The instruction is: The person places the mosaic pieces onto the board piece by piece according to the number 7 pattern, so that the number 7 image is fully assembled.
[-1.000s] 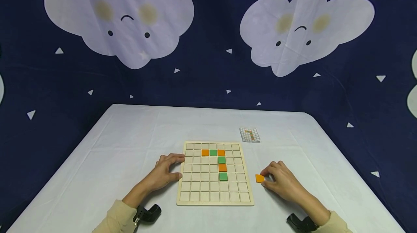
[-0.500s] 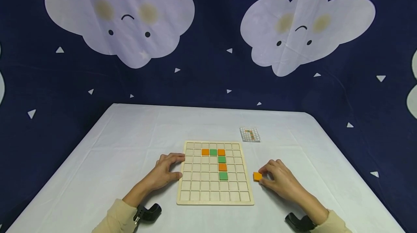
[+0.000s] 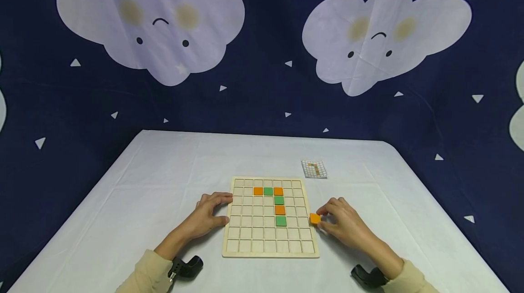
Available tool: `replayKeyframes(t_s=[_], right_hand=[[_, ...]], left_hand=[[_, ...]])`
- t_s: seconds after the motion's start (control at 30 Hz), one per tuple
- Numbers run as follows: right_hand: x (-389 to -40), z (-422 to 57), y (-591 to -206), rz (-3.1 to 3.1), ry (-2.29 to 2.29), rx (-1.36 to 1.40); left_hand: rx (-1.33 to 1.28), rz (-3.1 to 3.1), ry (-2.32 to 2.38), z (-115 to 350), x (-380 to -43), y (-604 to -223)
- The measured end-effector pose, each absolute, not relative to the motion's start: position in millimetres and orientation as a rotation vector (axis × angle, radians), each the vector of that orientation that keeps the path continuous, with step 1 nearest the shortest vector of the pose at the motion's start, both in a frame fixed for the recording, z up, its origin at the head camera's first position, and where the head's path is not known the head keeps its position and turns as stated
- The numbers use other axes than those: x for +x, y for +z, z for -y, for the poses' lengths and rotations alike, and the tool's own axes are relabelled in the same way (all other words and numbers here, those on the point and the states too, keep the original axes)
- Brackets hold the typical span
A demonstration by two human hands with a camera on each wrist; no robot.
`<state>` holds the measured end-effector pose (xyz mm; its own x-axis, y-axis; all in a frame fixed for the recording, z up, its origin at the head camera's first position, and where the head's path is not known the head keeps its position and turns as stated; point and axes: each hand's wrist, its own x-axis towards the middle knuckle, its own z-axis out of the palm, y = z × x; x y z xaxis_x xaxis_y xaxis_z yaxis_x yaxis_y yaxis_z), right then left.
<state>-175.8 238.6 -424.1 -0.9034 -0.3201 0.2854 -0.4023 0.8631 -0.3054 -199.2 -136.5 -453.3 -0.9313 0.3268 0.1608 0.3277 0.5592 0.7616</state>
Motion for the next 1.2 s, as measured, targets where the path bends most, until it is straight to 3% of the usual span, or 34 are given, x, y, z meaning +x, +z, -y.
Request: replayKeyframes(t_s=[1.2], right_hand=[[-175.1,-195.5,-423.5,2.795,0.602,0.762]], left_hand=[[-0.58,2.766,-1.367,137.0,-199.5,-452.8]])
